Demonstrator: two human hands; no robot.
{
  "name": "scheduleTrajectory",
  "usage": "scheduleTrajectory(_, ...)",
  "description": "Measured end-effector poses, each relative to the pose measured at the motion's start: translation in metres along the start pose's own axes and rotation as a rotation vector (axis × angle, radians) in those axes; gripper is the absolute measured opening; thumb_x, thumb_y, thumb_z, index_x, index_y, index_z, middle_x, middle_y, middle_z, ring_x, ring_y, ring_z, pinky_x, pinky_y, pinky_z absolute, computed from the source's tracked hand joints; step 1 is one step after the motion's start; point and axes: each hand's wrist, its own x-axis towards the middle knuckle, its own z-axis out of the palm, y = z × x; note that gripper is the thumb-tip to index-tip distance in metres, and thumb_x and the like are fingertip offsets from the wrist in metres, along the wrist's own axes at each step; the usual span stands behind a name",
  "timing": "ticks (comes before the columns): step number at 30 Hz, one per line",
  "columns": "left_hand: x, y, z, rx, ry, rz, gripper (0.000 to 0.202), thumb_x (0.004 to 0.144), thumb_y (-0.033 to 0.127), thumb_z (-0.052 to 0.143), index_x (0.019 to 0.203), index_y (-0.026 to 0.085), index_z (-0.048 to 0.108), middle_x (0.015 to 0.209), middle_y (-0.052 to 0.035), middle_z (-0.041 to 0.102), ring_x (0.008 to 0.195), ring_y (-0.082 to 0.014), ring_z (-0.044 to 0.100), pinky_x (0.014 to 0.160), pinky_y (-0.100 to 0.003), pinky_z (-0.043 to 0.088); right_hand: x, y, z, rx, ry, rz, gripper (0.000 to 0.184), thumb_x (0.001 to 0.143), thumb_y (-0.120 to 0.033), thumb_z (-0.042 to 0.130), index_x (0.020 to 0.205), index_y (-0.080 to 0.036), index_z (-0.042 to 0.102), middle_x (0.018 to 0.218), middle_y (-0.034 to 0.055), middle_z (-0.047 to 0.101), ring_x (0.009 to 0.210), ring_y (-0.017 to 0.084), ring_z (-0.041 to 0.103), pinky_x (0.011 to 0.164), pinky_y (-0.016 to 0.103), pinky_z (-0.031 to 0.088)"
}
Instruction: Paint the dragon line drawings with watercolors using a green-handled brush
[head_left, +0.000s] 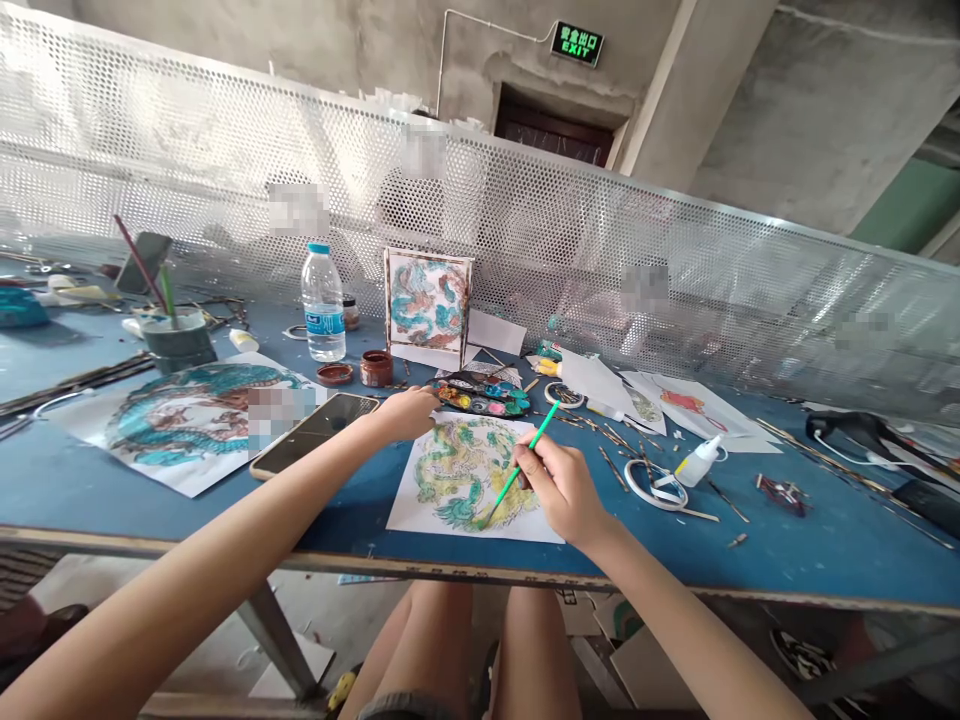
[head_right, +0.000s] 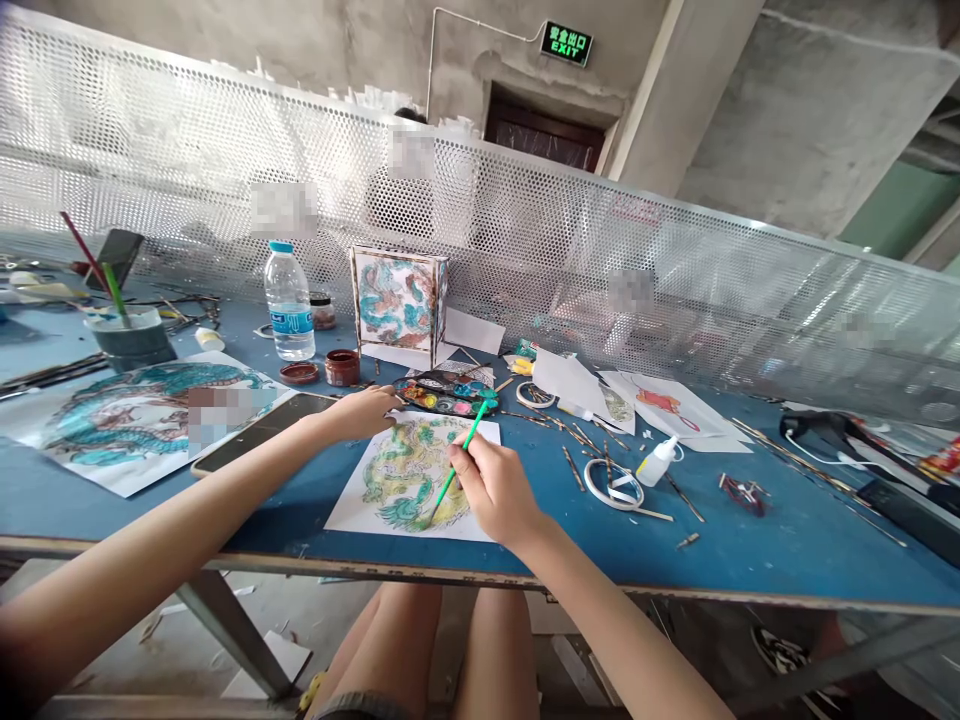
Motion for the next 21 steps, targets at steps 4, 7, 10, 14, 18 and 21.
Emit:
scheduleTrajectory(4, 0.0, 0.0, -0.001, 0.007, -0.003, 0.007, 0.031, 0.077, 0.02, 0.045, 0.102, 0.017, 0.061, 0.107, -0.0097, 0.057, 0.099, -0.0239, 0.054, 0.085, -0.033, 0.045, 0.0, 0.0, -0.004, -0.015, -0.003, -0.022, 0.021, 0.092, -0.028, 0.037, 0.076, -0.019, 0.047, 0.057, -0.0024, 0.048, 0.051, 0.01, 0.048, 0.052, 0.02, 0.037)
scheduleTrajectory(7, 0.0, 0.001, -0.002, 0.008, -0.005, 0.002, 0.031, 0.077, 0.02, 0.045, 0.102, 0.016, 0.061, 0.108, -0.0107, 0.057, 0.1, -0.0248, 0.054, 0.084, -0.034, 0.045, 0.0, -0.002, -0.007, -0.08, -0.009, -0.06, 0.021, 0.091, -0.027, 0.038, 0.074, -0.019, 0.046, 0.057, -0.0021, 0.047, 0.051, 0.01, 0.047, 0.053, 0.021, 0.036)
scheduleTrajectory(10, 0.0, 0.0, -0.001, 0.014, -0.007, 0.002, 0.031, 0.077, 0.021, 0.045, 0.103, 0.017, 0.061, 0.108, -0.0102, 0.056, 0.099, -0.0243, 0.054, 0.083, -0.033, 0.045, 0.0, -0.003, -0.008, -0.048, 0.0, -0.049, 0.02, 0.092, -0.027, 0.037, 0.075, -0.02, 0.046, 0.057, -0.0025, 0.047, 0.05, 0.01, 0.047, 0.052, 0.02, 0.036)
scheduleTrajectory(14, 0.0, 0.0, 0.0, 0.021, 0.002, 0.004, 0.03, 0.077, 0.021, 0.046, 0.102, 0.017, 0.062, 0.106, -0.0097, 0.056, 0.098, -0.0238, 0.054, 0.084, -0.032, 0.045, 0.0, -0.002, -0.01, -0.082, -0.04, -0.066, 0.021, 0.091, -0.027, 0.038, 0.073, -0.02, 0.046, 0.058, -0.0017, 0.048, 0.052, 0.011, 0.047, 0.053, 0.021, 0.037)
scheduleTrajectory(18, 0.0, 0.0, 0.0, 0.017, -0.013, 0.0, 0.031, 0.077, 0.022, 0.045, 0.104, 0.017, 0.061, 0.107, -0.0098, 0.056, 0.099, -0.024, 0.054, 0.084, -0.032, 0.045, 0.0, -0.001, -0.014, -0.069, -0.006, -0.048, 0.021, 0.092, -0.027, 0.037, 0.075, -0.02, 0.046, 0.056, -0.0027, 0.046, 0.05, 0.01, 0.046, 0.051, 0.02, 0.036)
scheduleTrajectory(21, 0.0, 0.0, 0.0, 0.02, -0.002, 0.006, 0.031, 0.077, 0.021, 0.045, 0.104, 0.016, 0.061, 0.106, -0.0102, 0.057, 0.098, -0.024, 0.054, 0.085, -0.032, 0.044, -0.001, 0.0, -0.015, -0.113, -0.023, -0.078, 0.021, 0.091, -0.026, 0.038, 0.074, -0.02, 0.046, 0.057, -0.0024, 0.046, 0.051, 0.01, 0.046, 0.052, 0.021, 0.036)
